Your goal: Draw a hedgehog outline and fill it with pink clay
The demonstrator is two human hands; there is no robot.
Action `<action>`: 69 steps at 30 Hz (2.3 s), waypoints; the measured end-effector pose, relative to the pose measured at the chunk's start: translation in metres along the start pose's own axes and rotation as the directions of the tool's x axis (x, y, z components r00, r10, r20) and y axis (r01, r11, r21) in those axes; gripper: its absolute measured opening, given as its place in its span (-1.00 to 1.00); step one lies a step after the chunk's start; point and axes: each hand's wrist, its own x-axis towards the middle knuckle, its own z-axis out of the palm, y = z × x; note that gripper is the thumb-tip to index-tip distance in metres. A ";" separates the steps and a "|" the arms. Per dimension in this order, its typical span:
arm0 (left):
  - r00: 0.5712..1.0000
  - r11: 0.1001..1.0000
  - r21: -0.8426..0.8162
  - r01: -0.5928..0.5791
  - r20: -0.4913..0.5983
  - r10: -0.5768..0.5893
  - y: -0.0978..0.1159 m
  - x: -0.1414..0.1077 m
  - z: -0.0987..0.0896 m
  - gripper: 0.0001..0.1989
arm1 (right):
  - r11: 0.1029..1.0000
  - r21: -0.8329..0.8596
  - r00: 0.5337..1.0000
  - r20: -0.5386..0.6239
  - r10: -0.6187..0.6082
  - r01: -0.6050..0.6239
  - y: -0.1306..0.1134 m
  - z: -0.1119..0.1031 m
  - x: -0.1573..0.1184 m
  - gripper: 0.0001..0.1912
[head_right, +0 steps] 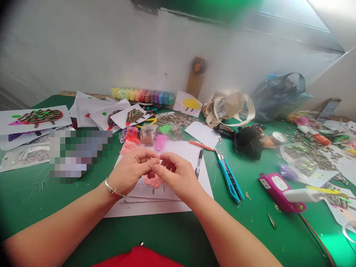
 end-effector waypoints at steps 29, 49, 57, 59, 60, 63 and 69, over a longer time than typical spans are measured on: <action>0.982 0.982 0.106 0.157 0.093 -0.167 0.003 -0.003 0.000 -0.75 | 0.997 -0.071 0.999 0.010 0.036 -0.035 0.000 -0.014 0.000 -0.77; 0.971 0.979 0.126 0.161 0.159 -0.180 0.005 -0.004 -0.002 -0.67 | 0.993 0.075 0.996 0.044 0.083 -0.086 0.000 -0.013 0.001 -0.68; 0.957 0.974 0.147 0.171 0.211 -0.200 -0.002 -0.001 -0.007 -0.54 | 0.998 -0.012 0.997 0.031 0.068 -0.068 -0.003 -0.017 -0.001 -0.70; 0.952 0.974 0.121 0.193 0.219 -0.216 -0.003 0.000 -0.008 -0.50 | 0.998 -0.009 0.997 0.030 0.066 -0.066 -0.004 -0.019 0.000 -0.70; 0.953 0.975 0.109 0.195 0.214 -0.215 -0.003 0.000 -0.009 -0.49 | 0.998 -0.003 0.997 0.033 0.068 -0.068 -0.004 -0.019 0.000 -0.70; 0.960 0.980 0.088 0.179 0.201 -0.193 -0.004 0.001 -0.008 -0.51 | 0.995 0.046 0.994 0.075 0.081 -0.084 -0.003 -0.020 0.000 -0.67; 0.981 0.989 0.095 0.113 0.149 -0.127 0.000 0.000 -0.006 -0.57 | 0.983 0.110 0.985 0.112 0.134 -0.147 0.002 -0.017 0.002 -0.64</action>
